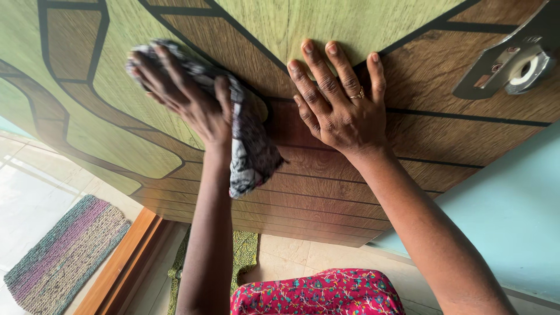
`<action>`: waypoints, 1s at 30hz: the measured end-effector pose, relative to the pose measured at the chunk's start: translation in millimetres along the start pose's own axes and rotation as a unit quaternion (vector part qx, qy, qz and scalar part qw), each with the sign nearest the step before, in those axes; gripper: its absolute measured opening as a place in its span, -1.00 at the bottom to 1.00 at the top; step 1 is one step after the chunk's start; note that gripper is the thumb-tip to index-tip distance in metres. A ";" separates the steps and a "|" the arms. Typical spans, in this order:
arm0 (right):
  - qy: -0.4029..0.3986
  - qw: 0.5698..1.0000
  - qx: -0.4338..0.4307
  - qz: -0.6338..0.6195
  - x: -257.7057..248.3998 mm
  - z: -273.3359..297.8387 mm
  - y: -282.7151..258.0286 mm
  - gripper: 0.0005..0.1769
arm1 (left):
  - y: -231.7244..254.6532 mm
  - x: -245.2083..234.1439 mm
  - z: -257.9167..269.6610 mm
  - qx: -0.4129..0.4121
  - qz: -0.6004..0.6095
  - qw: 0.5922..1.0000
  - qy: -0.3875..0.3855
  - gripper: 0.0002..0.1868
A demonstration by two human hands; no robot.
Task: The person wipes the surface of a wooden door with a cloth, moving their hands across the different panels and designs on the door.
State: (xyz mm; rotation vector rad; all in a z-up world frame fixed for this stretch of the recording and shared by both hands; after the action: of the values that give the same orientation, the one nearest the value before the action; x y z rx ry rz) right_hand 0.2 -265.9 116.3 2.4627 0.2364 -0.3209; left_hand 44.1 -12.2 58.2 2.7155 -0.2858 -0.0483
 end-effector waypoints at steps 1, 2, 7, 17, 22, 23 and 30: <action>0.002 1.000 0.000 0.001 -0.2 -0.7 -0.2 -0.42 | 11.2 3.4 3.7 0.021 0.001 1.000 -0.005 -0.08; 0.005 1.000 0.000 0.004 -0.3 -1.5 -0.1 -0.41 | 30.2 2.6 19.7 0.048 0.004 0.998 -0.039 -0.07; -0.002 1.000 0.009 -0.012 -6.7 -4.9 0.0 -0.42 | 89.0 -12.9 54.4 0.211 0.026 0.959 -0.189 -0.08; 0.028 1.000 0.012 0.004 -17.7 -12.9 -1.4 -0.42 | -45.8 -39.0 -48.1 -0.069 0.009 0.996 -0.052 -0.09; 0.029 0.999 0.017 0.004 -19.4 -13.5 -2.1 -0.42 | -7.9 -10.6 2.4 0.025 0.017 0.998 -0.049 -0.10; 0.027 0.999 0.017 0.007 -20.1 -14.1 -2.3 -0.42 | 17.8 -5.9 22.8 0.080 0.046 0.992 -0.089 -0.08; 0.006 1.000 0.023 -0.009 -23.4 -14.9 -2.5 -0.41 | 49.0 4.4 30.9 0.262 -0.025 0.924 -0.277 -0.05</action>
State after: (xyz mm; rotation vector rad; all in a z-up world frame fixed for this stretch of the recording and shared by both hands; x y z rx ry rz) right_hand -20.2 -256.9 133.0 2.5099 0.2599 -0.3238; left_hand 36.7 -69.2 49.6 3.1823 -0.4404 -0.8826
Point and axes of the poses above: each hand's wrist, its own z-axis away from the middle knuckle, its own x-axis out of the palm, y = z × x, the point moved 5 cm from there along -z, towards the middle knuckle, and after that the axes turned 1 degree about y, right-handed, at the moved point
